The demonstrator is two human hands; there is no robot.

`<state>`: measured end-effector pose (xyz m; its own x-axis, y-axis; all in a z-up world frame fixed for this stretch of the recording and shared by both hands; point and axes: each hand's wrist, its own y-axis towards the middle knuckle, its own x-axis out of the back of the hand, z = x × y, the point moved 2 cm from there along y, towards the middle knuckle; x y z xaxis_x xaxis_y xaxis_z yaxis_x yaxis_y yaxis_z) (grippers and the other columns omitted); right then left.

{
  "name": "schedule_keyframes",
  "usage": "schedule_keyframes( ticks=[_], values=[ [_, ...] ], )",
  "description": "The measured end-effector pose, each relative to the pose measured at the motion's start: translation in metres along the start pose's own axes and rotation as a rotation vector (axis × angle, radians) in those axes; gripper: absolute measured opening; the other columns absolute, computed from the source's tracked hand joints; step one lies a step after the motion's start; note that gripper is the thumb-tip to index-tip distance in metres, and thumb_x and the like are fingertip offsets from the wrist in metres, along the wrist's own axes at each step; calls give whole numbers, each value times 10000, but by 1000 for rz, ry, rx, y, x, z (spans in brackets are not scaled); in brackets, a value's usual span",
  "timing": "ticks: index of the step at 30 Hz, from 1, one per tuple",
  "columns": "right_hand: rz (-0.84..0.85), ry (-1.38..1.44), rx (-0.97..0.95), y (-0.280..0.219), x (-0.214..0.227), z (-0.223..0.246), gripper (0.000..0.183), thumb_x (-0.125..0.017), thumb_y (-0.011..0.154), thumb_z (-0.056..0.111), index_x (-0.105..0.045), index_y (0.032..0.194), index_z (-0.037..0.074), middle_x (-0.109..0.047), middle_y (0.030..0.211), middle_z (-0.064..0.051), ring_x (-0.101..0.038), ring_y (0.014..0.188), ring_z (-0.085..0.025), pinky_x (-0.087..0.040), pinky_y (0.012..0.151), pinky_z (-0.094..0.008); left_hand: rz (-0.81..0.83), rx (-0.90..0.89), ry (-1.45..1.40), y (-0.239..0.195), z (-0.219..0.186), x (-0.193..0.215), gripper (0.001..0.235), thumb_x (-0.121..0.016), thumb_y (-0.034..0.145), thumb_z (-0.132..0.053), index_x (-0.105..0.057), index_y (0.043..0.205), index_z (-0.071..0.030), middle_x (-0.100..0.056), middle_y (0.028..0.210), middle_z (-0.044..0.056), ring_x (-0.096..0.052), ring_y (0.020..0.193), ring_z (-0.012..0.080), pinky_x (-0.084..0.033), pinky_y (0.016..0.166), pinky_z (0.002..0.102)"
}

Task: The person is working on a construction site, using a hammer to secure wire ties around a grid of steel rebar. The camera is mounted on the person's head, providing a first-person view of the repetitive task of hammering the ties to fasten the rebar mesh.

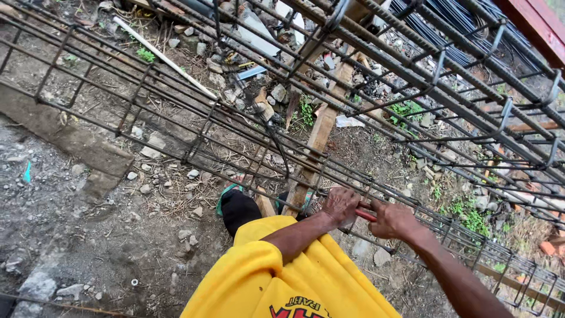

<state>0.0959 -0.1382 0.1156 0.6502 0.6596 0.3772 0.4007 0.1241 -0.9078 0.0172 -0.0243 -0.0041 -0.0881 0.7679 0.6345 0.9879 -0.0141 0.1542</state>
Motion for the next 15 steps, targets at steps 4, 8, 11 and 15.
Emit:
schedule_keyframes(
  ticks=[4, 8, 11, 15],
  values=[
    [-61, -135, -140, -21, 1, 18, 473, -510, 890, 493, -544, 1242, 178, -698, 978, -122, -718, 917, -248, -594, 818, -400, 103, 2, -37, -1, 9, -35, 146, -648, 707, -272, -612, 804, -170, -645, 700, 40, -690, 683, 239, -528, 667, 391],
    [-105, 111, -137, -25, -12, 27, 354, -530, 832, 390, -604, 1094, 164, -720, 818, -121, -751, 817, -278, -601, 772, -420, 181, -65, 30, -7, 16, -57, 93, -550, 781, -248, -625, 788, -193, -677, 672, 15, -715, 662, 210, -534, 649, 362],
    [-35, 167, -167, -11, -31, 20, 431, -527, 834, 476, -623, 1116, 164, -756, 950, -156, -756, 956, -309, -591, 855, -457, 211, -90, 83, -11, 30, -105, 142, -570, 772, -323, -695, 780, -256, -703, 707, 8, -725, 723, 229, -556, 728, 410],
    [-79, 251, -146, -12, -37, 24, 359, -506, 858, 346, -646, 1127, 154, -752, 931, -184, -741, 953, -345, -586, 890, -492, 363, -85, 48, -9, 35, -113, 169, -529, 779, -309, -686, 800, -249, -710, 721, 32, -728, 756, 266, -554, 763, 460]
  ],
)
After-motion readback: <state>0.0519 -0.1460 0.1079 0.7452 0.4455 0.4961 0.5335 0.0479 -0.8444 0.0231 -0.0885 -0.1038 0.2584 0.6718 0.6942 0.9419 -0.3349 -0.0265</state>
